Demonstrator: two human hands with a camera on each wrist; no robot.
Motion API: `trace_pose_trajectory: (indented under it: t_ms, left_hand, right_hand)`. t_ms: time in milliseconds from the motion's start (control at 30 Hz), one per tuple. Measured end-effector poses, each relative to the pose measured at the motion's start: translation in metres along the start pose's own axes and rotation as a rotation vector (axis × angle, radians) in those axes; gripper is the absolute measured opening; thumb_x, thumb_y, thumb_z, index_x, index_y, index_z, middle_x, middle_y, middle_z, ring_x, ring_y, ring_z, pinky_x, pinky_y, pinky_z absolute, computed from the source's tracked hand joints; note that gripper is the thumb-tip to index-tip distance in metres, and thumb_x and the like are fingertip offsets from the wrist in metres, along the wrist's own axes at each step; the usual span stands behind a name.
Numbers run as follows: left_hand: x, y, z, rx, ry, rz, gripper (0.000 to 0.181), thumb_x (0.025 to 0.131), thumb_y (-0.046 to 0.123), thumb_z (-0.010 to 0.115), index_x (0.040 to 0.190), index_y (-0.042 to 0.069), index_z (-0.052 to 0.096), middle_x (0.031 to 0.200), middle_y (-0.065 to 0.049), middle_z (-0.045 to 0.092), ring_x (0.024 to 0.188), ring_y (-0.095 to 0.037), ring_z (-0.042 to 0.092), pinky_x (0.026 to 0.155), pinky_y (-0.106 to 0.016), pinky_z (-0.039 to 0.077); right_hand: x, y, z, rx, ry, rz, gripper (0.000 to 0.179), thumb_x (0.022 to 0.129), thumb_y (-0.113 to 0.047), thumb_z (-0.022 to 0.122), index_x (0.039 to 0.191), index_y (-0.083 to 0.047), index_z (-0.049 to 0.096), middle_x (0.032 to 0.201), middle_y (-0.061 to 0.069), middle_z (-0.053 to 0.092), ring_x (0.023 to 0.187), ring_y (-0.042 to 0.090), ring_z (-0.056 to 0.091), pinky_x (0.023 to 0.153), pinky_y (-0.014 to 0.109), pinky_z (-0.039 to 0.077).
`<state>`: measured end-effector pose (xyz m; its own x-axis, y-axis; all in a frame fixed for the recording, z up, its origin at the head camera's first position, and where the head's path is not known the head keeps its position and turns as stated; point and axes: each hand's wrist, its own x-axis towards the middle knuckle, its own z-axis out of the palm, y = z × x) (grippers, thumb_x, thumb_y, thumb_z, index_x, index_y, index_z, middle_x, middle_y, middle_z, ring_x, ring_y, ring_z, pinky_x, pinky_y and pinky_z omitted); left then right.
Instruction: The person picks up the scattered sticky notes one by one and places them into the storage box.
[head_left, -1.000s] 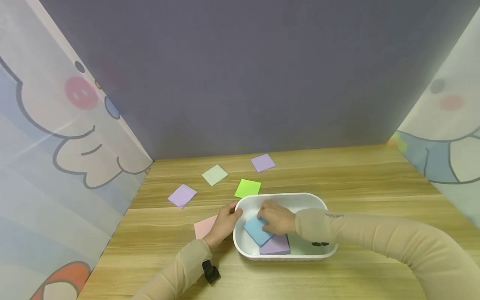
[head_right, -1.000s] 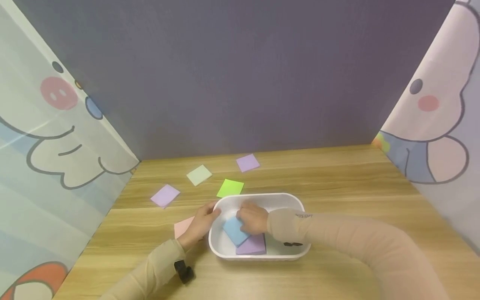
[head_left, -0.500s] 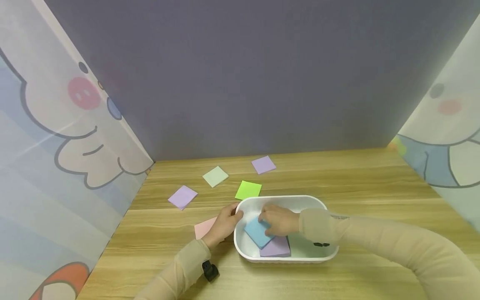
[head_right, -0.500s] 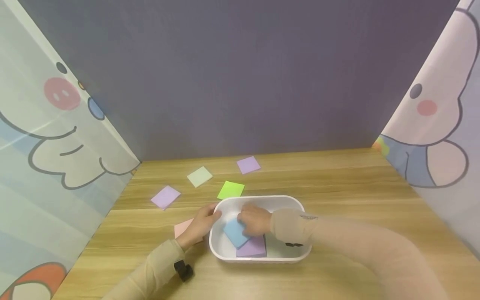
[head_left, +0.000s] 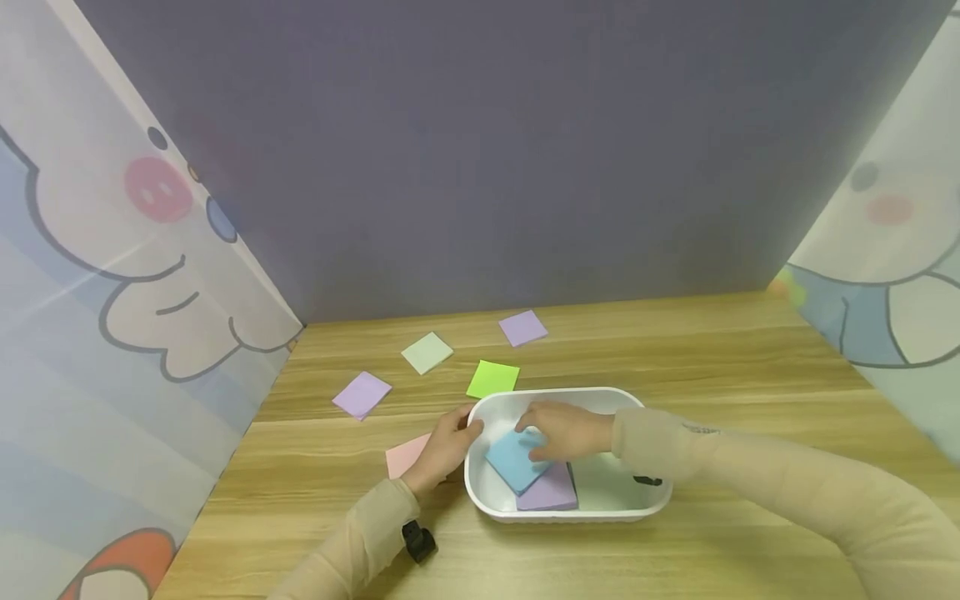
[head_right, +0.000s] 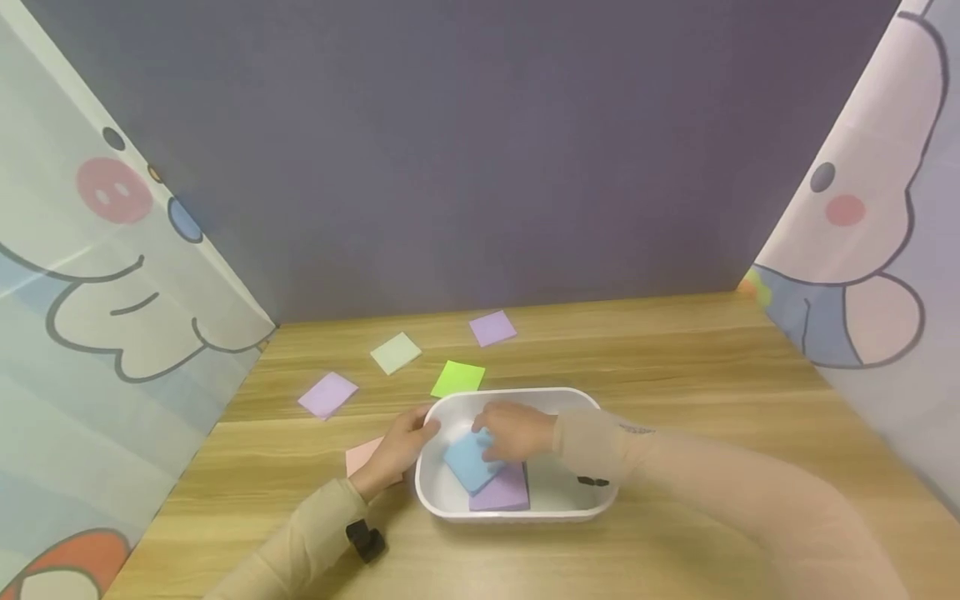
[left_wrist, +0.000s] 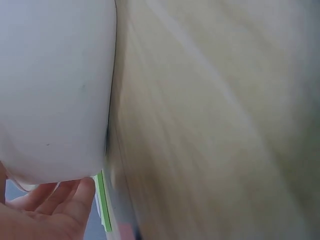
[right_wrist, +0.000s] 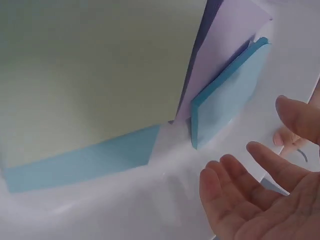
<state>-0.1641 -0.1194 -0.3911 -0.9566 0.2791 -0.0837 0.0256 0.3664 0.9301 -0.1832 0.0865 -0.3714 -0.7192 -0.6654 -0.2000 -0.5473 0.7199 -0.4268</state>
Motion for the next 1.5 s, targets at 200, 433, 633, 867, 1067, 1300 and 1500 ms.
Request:
trace_pose_trajectory:
  t_ms: [200, 433, 633, 867, 1067, 1300, 1500]
  left_hand:
    - [-0.001, -0.002, 0.001, -0.015, 0.027, -0.006, 0.039, 0.094, 0.01, 0.045, 0.128, -0.009, 0.045, 0.121, -0.029, 0.053, 0.103, -0.036, 0.058, 0.081, -0.038, 0.054]
    - [0.001, -0.008, -0.001, -0.066, 0.015, -0.003, 0.039, 0.094, 0.011, 0.048, 0.127, -0.008, 0.047, 0.119, -0.028, 0.055, 0.102, -0.037, 0.058, 0.082, -0.04, 0.054]
    - [0.013, -0.034, -0.009, -0.112, -0.045, -0.016, 0.043, 0.094, 0.025, 0.05, 0.129, -0.001, 0.048, 0.121, -0.019, 0.056, 0.107, -0.027, 0.056, 0.092, -0.039, 0.048]
    - [0.005, -0.031, -0.021, 0.056, 0.014, 0.049, 0.042, 0.094, 0.024, 0.05, 0.131, 0.004, 0.047, 0.132, -0.018, 0.05, 0.123, -0.036, 0.044, 0.102, -0.051, 0.037]
    - [-0.026, -0.017, -0.026, 0.391, 0.178, 0.23, 0.038, 0.09, 0.021, 0.056, 0.127, 0.008, 0.054, 0.131, -0.009, 0.053, 0.123, -0.031, 0.046, 0.1, -0.05, 0.04]
    - [-0.051, 0.0, -0.035, 0.523, 0.245, 0.293, 0.035, 0.086, 0.015, 0.062, 0.121, 0.009, 0.058, 0.123, -0.007, 0.059, 0.116, -0.027, 0.053, 0.096, -0.046, 0.045]
    - [-0.069, 0.003, -0.04, 0.684, 0.261, 0.269, 0.033, 0.083, 0.015, 0.066, 0.114, 0.007, 0.062, 0.114, -0.005, 0.064, 0.109, -0.024, 0.058, 0.09, -0.041, 0.049]
  right_hand:
    - [-0.015, 0.003, -0.01, 0.021, -0.017, -0.016, 0.037, 0.081, -0.02, 0.068, 0.114, -0.004, 0.062, 0.114, 0.008, 0.06, 0.109, 0.024, 0.055, 0.094, 0.039, 0.045]
    - [-0.034, 0.005, -0.029, 0.035, 0.017, -0.045, 0.039, 0.084, -0.024, 0.065, 0.116, -0.004, 0.059, 0.114, 0.007, 0.061, 0.104, 0.024, 0.058, 0.088, 0.038, 0.048]
    - [-0.049, 0.012, -0.041, 0.073, 0.049, -0.068, 0.039, 0.086, -0.027, 0.062, 0.118, -0.005, 0.058, 0.114, 0.009, 0.061, 0.104, 0.027, 0.058, 0.085, 0.039, 0.049]
    - [-0.068, 0.025, -0.038, 0.085, 0.077, -0.055, 0.038, 0.087, -0.026, 0.061, 0.118, -0.005, 0.057, 0.115, 0.007, 0.059, 0.103, 0.026, 0.057, 0.084, 0.038, 0.049]
    - [-0.084, 0.034, -0.034, 0.129, 0.156, -0.026, 0.04, 0.088, -0.028, 0.06, 0.119, -0.003, 0.055, 0.12, 0.009, 0.054, 0.108, 0.029, 0.054, 0.087, 0.042, 0.048]
    - [-0.089, 0.05, -0.04, 0.117, 0.415, 0.0, 0.038, 0.088, -0.017, 0.06, 0.122, 0.001, 0.053, 0.125, 0.022, 0.052, 0.113, 0.041, 0.049, 0.09, 0.055, 0.044]
    - [-0.085, 0.071, -0.039, 0.107, 0.488, 0.072, 0.047, 0.087, -0.01, 0.06, 0.128, 0.006, 0.045, 0.131, 0.028, 0.044, 0.115, 0.047, 0.045, 0.091, 0.059, 0.042]
